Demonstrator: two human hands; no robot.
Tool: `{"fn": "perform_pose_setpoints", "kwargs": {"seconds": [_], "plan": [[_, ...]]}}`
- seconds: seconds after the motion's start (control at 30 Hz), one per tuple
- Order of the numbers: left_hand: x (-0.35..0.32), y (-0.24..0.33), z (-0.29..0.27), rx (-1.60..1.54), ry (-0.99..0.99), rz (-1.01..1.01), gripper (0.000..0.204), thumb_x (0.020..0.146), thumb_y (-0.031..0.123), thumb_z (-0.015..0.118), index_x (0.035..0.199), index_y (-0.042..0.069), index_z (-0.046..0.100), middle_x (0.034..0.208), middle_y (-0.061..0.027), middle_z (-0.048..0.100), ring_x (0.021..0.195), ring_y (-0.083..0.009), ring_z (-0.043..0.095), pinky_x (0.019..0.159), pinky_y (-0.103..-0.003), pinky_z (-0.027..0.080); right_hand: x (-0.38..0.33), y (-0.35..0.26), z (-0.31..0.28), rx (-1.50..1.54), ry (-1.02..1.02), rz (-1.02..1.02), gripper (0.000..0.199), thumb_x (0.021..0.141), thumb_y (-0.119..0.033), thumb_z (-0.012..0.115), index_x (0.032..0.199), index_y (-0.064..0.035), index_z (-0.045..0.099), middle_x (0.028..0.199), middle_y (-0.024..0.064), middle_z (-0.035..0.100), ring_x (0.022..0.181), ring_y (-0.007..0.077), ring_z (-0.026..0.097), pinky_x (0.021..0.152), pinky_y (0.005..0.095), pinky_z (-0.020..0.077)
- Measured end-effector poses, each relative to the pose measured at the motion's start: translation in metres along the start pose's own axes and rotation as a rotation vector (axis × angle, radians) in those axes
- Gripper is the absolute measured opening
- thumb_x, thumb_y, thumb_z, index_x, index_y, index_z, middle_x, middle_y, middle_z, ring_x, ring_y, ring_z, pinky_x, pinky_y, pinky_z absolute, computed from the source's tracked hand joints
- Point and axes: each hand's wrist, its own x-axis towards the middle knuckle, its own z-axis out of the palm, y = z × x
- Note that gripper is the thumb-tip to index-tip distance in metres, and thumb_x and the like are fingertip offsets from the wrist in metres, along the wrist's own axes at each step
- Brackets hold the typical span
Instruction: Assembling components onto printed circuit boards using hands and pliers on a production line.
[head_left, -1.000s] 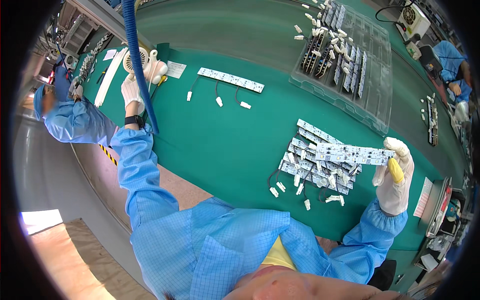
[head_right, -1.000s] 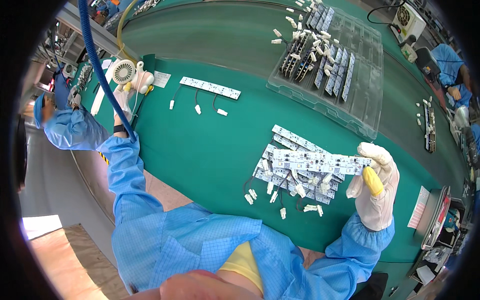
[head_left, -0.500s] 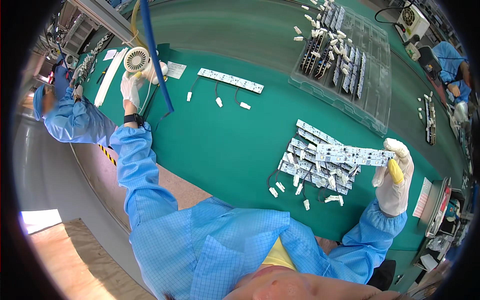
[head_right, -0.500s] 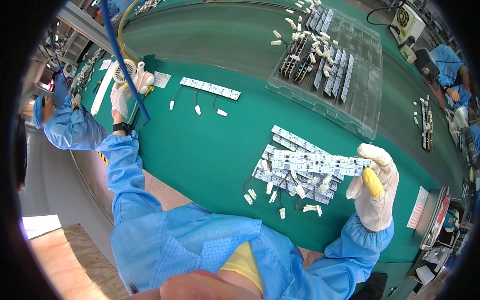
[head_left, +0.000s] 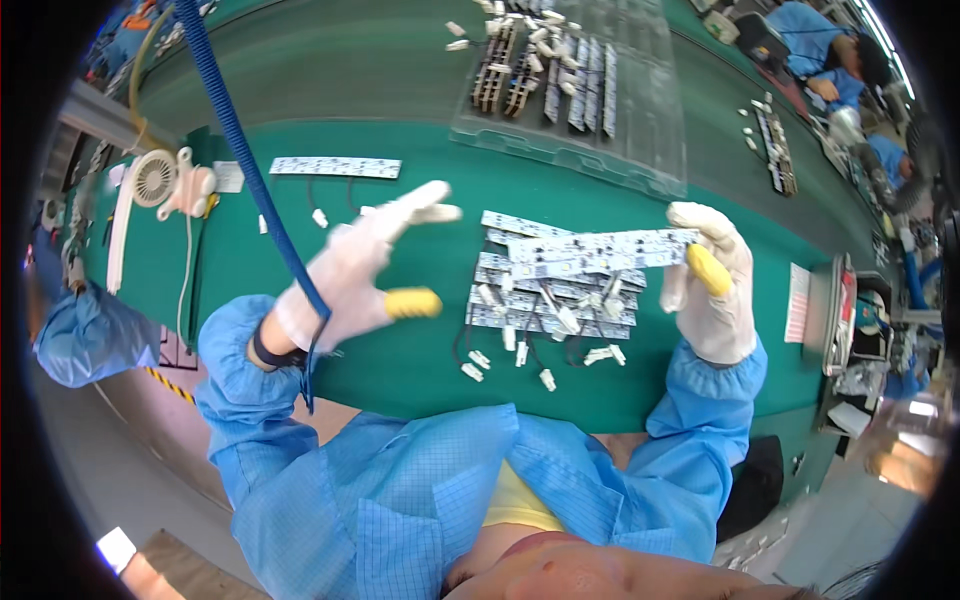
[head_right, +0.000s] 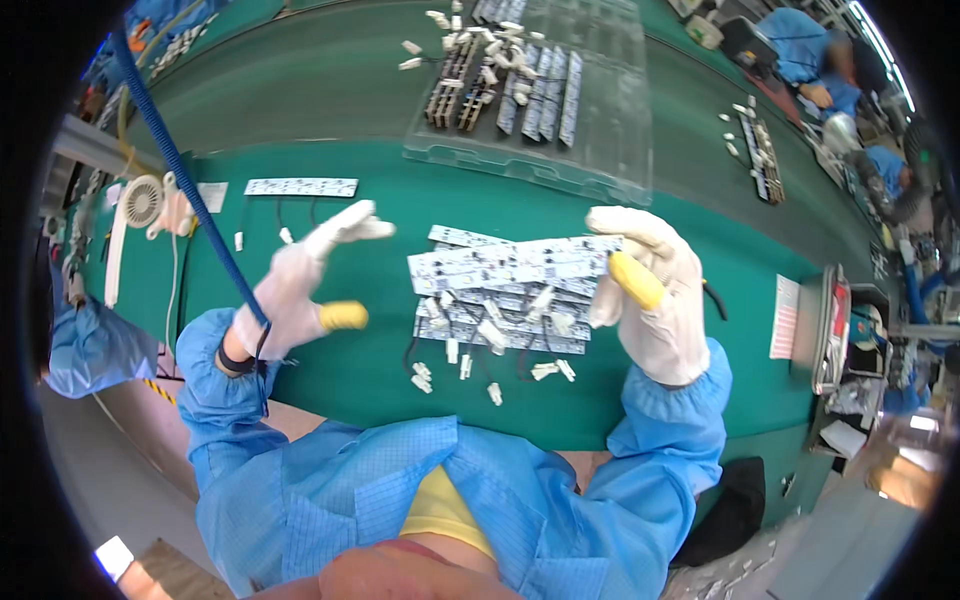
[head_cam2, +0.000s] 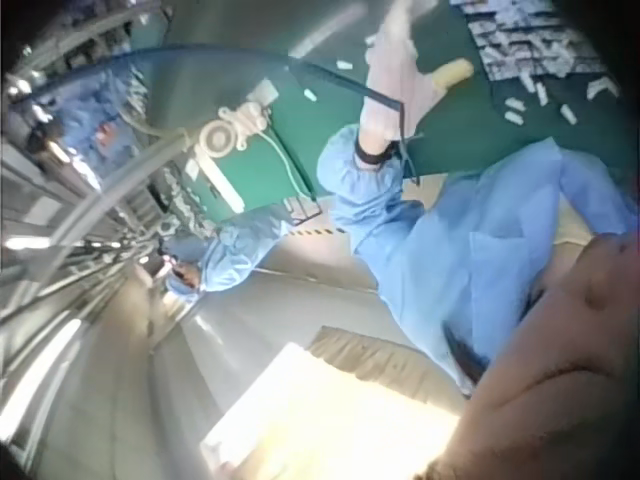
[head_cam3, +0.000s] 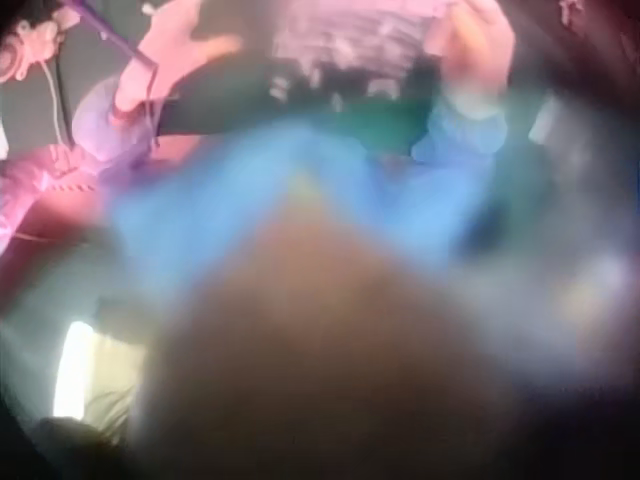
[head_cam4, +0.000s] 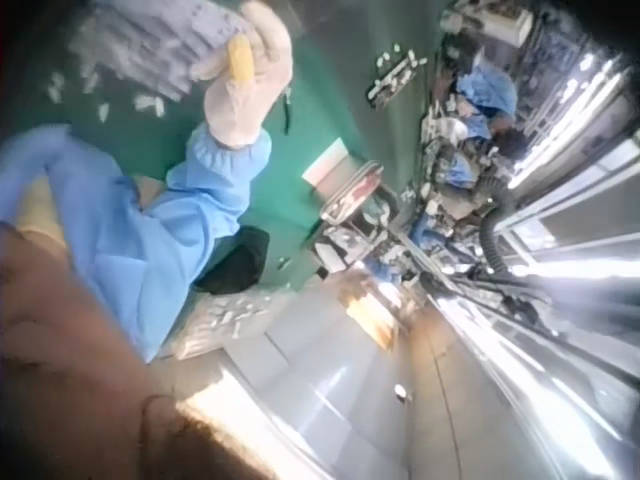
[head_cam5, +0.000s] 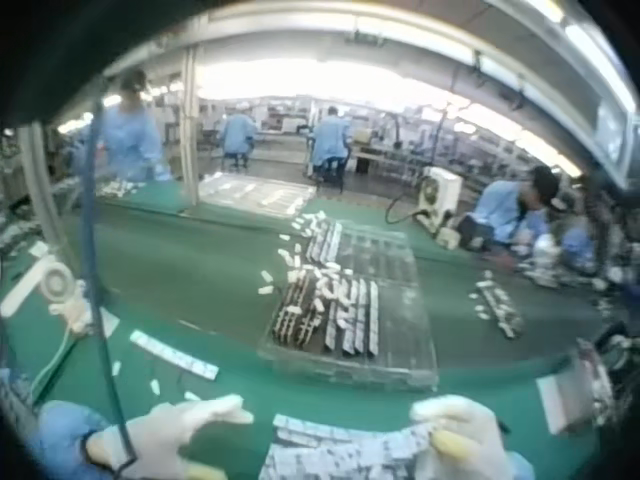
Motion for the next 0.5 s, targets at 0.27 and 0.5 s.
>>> {"fn": "perform_pose_setpoints", "kwargs": {"seconds": [0.27, 0.5], "plan": [[0.032, 0.015, 0.045, -0.669, 0.057, -0.124, 0.07, 0.078, 0.026, 0.075, 0.133, -0.004, 0.043, 0.117, -0.0144, 0.061, 0.109, -0.0171, 0.056, 0.096, -0.033, 0.043, -0.004, 0.005, 0.005, -0.125, 0.091, 0.04, 0.062, 0.083, -0.04, 0.069, 0.122, 0.0052, 0.05, 0.065, 0.0042, 0.059, 0.052, 0.0085, 0.054, 0.046, 0.0185, 0.0393], [0.041, 0.001, 0.053, -0.597, 0.122, -0.024, 0.065, 0.074, 0.01, 0.077, 0.131, 0.0, 0.047, 0.106, -0.0106, 0.067, 0.098, -0.0168, 0.06, 0.088, -0.028, 0.045, -0.001, -0.003, 0.013, -0.124, 0.136, 0.304, 0.042, 0.087, -0.021, 0.067, 0.118, 0.0039, 0.053, 0.073, 0.0055, 0.063, 0.056, 0.0094, 0.059, 0.05, 0.0201, 0.0459]]}}
